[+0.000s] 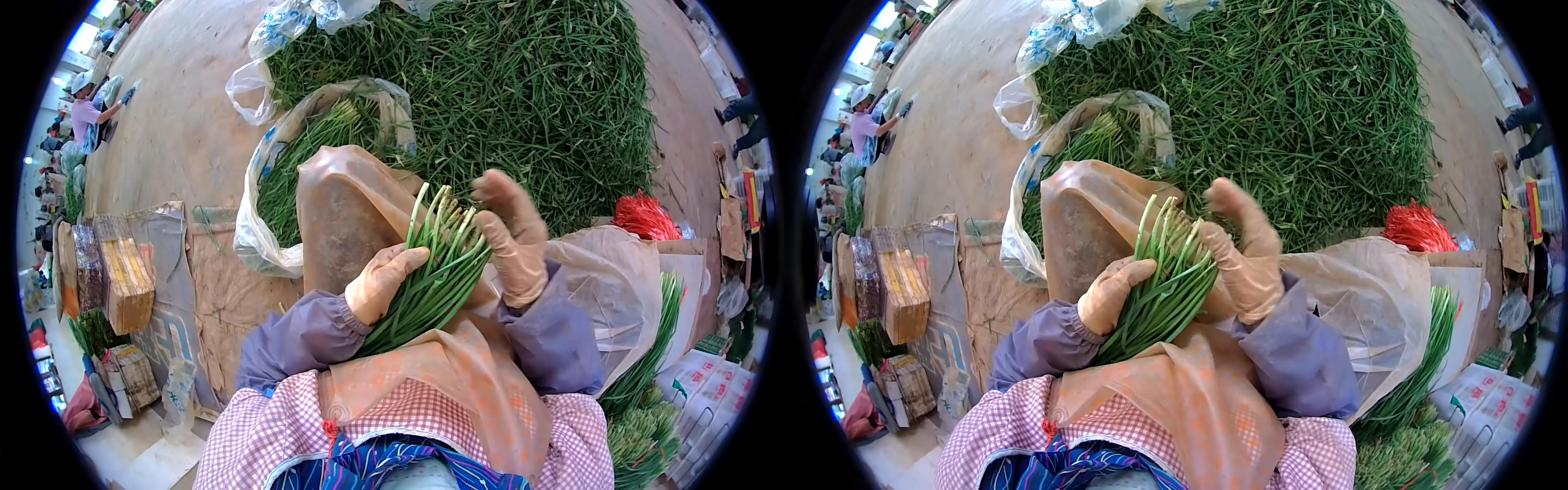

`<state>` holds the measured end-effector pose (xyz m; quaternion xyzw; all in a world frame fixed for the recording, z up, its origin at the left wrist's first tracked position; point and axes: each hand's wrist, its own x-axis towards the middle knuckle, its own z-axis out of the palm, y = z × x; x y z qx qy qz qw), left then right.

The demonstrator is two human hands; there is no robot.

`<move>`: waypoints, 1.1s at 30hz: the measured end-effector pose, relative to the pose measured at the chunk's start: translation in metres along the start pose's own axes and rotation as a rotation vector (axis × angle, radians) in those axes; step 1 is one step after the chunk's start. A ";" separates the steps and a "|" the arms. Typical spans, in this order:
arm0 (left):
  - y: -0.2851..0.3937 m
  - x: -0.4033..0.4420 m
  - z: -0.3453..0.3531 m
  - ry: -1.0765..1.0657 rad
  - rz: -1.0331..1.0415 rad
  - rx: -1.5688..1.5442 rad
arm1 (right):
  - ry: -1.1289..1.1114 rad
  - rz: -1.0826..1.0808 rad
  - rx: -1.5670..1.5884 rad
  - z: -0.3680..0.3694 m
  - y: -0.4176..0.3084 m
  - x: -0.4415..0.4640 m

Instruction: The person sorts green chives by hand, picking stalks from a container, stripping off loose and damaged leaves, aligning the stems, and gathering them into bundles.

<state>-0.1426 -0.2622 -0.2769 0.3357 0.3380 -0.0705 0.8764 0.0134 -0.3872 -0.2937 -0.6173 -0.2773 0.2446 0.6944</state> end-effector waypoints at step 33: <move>-0.005 0.004 -0.011 -0.043 0.016 -0.123 | -0.392 -0.037 -0.585 -0.023 -0.006 0.040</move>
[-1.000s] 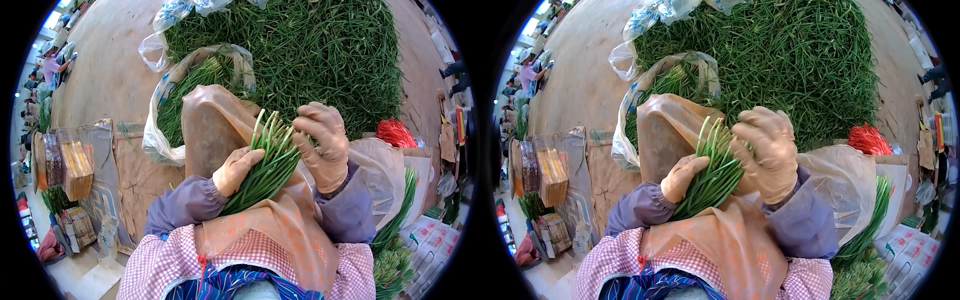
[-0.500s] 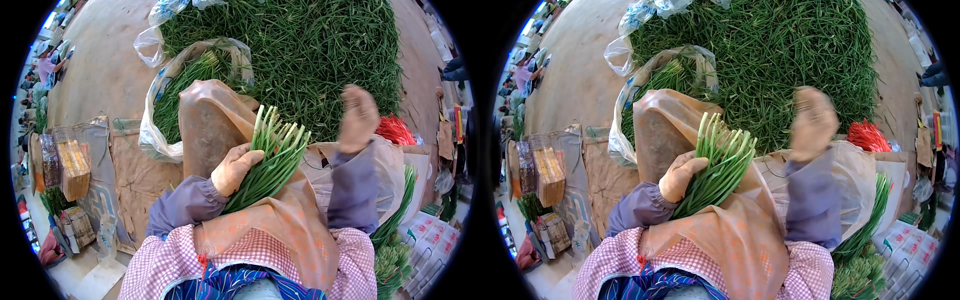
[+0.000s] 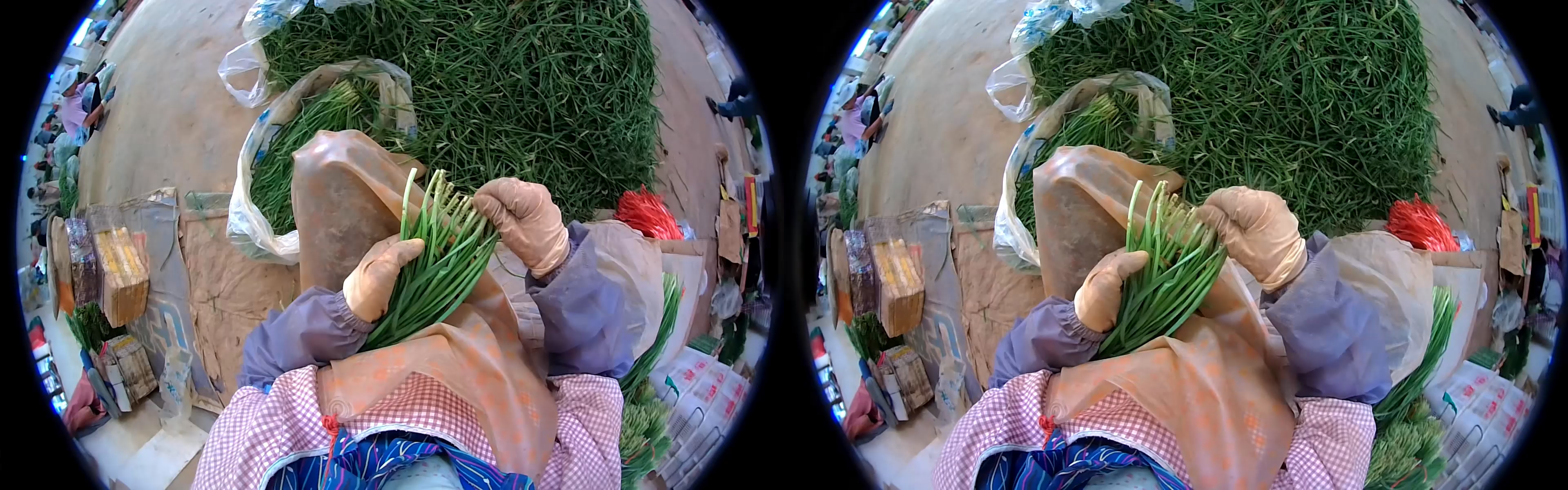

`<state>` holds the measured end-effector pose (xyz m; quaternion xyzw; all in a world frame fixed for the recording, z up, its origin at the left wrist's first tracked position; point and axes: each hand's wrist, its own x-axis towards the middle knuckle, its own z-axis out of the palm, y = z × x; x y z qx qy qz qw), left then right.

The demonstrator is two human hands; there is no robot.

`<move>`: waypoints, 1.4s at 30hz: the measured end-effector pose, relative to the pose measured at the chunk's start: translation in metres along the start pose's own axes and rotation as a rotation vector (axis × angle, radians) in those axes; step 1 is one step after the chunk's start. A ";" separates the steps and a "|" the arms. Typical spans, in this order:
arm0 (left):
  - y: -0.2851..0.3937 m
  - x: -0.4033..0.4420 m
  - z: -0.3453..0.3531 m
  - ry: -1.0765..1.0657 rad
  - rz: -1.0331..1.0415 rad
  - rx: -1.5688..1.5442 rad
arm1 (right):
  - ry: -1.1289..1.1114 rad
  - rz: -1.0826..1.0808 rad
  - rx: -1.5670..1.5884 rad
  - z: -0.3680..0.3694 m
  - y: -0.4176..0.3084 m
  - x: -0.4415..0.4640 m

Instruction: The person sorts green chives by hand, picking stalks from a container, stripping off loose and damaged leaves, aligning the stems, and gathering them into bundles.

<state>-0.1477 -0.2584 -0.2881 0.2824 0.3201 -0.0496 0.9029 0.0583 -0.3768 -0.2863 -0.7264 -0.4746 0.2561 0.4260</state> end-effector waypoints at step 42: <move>-0.002 0.003 0.002 -0.085 0.045 -0.133 | -0.310 0.293 0.481 -0.031 0.010 -0.020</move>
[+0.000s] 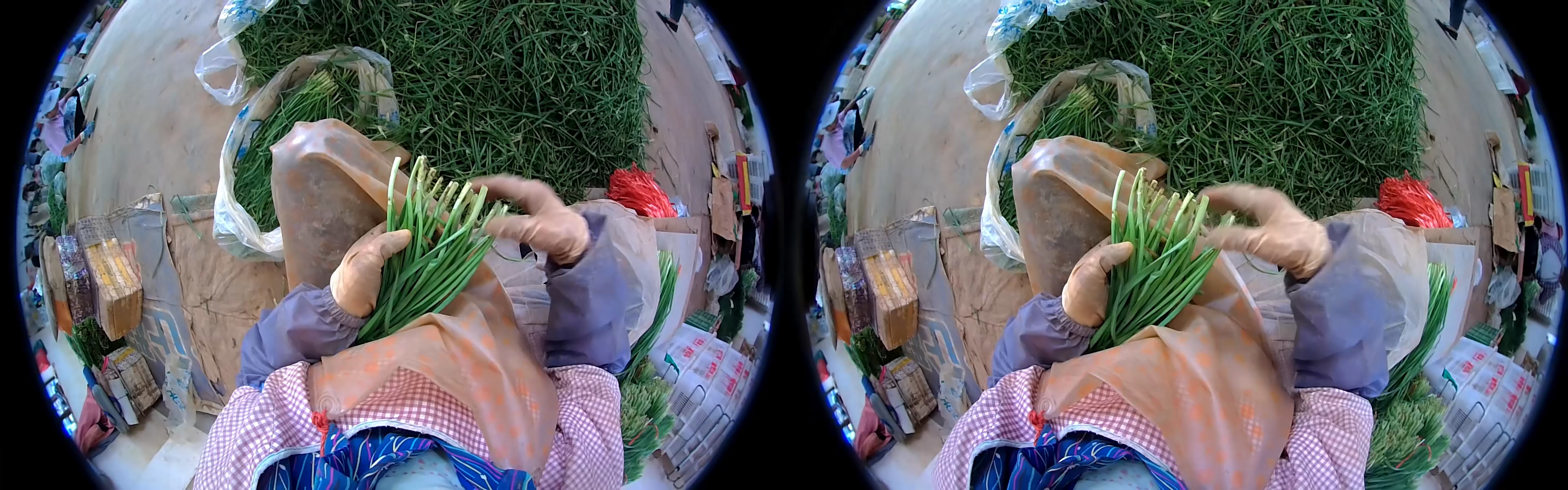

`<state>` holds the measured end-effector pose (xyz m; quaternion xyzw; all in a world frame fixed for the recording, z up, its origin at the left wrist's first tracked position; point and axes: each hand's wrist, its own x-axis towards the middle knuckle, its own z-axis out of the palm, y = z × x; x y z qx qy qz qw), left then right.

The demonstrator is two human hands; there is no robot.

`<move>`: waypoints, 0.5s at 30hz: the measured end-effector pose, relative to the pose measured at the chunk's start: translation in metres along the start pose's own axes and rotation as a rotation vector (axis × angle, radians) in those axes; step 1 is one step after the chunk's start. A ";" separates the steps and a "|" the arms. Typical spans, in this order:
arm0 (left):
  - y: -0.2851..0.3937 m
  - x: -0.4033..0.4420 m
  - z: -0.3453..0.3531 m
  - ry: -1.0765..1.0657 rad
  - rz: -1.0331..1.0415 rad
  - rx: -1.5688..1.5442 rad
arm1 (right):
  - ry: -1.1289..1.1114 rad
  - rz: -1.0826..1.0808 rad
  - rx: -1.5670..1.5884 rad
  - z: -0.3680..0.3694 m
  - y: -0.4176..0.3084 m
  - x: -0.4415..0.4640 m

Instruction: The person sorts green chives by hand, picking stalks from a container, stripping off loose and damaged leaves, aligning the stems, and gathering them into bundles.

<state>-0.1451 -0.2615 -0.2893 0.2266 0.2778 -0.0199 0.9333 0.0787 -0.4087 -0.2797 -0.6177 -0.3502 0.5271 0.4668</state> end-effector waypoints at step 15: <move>-0.004 0.003 -0.002 0.066 -0.026 -0.004 | 0.655 -0.219 0.139 0.000 0.024 0.013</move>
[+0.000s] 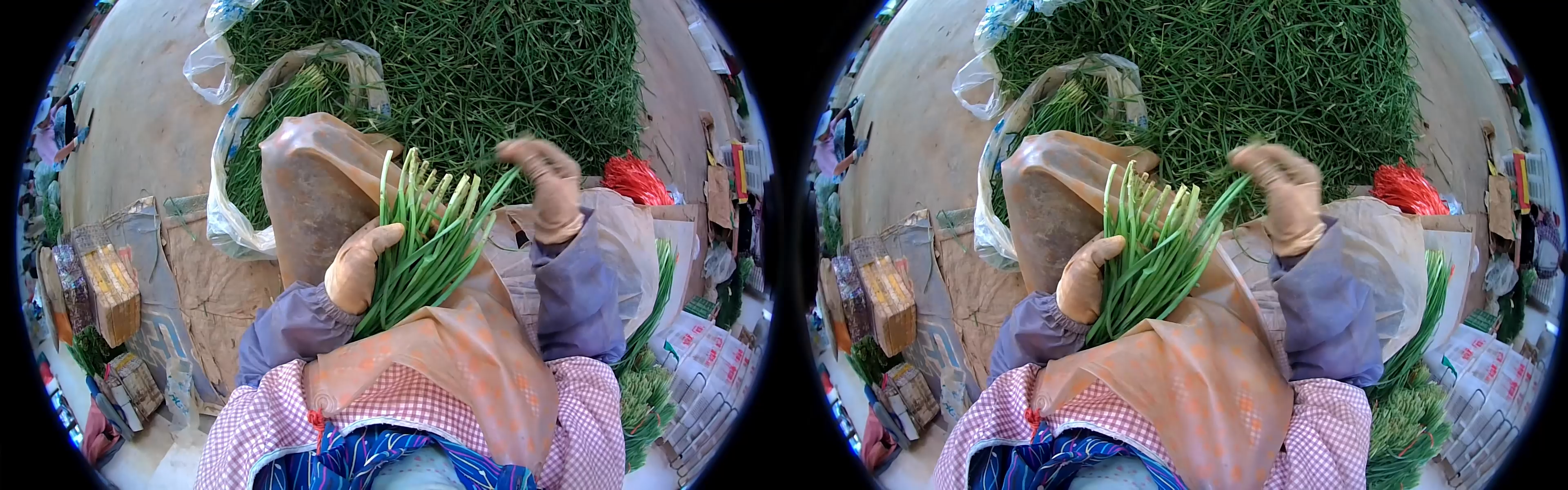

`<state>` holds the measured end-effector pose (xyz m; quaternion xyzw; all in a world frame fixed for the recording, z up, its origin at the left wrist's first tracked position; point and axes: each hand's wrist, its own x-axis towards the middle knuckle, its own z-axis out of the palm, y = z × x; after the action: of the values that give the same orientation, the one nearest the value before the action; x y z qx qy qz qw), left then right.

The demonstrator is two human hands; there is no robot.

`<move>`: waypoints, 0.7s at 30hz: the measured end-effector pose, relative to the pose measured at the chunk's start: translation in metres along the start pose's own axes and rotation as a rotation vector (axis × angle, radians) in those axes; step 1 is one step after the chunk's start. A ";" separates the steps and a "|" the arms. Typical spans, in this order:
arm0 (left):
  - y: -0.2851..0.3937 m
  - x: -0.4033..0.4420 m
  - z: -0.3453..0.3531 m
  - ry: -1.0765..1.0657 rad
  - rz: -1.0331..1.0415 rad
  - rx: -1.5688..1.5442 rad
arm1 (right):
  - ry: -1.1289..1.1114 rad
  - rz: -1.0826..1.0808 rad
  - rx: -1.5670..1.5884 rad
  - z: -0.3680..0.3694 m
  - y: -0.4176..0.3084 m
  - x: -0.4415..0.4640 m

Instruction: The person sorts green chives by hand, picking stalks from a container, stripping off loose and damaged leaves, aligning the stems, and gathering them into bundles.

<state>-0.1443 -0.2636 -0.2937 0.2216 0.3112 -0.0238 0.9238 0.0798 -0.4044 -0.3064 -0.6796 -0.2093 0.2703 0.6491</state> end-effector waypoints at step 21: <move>0.006 0.002 0.012 -0.071 -0.052 -0.030 | -0.468 0.067 0.638 0.070 -0.100 -0.012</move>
<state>-0.1354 -0.2627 -0.2839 0.1984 0.2843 -0.0508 0.9366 0.0323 -0.3508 -0.2066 -0.3702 -0.2347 0.4903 0.7533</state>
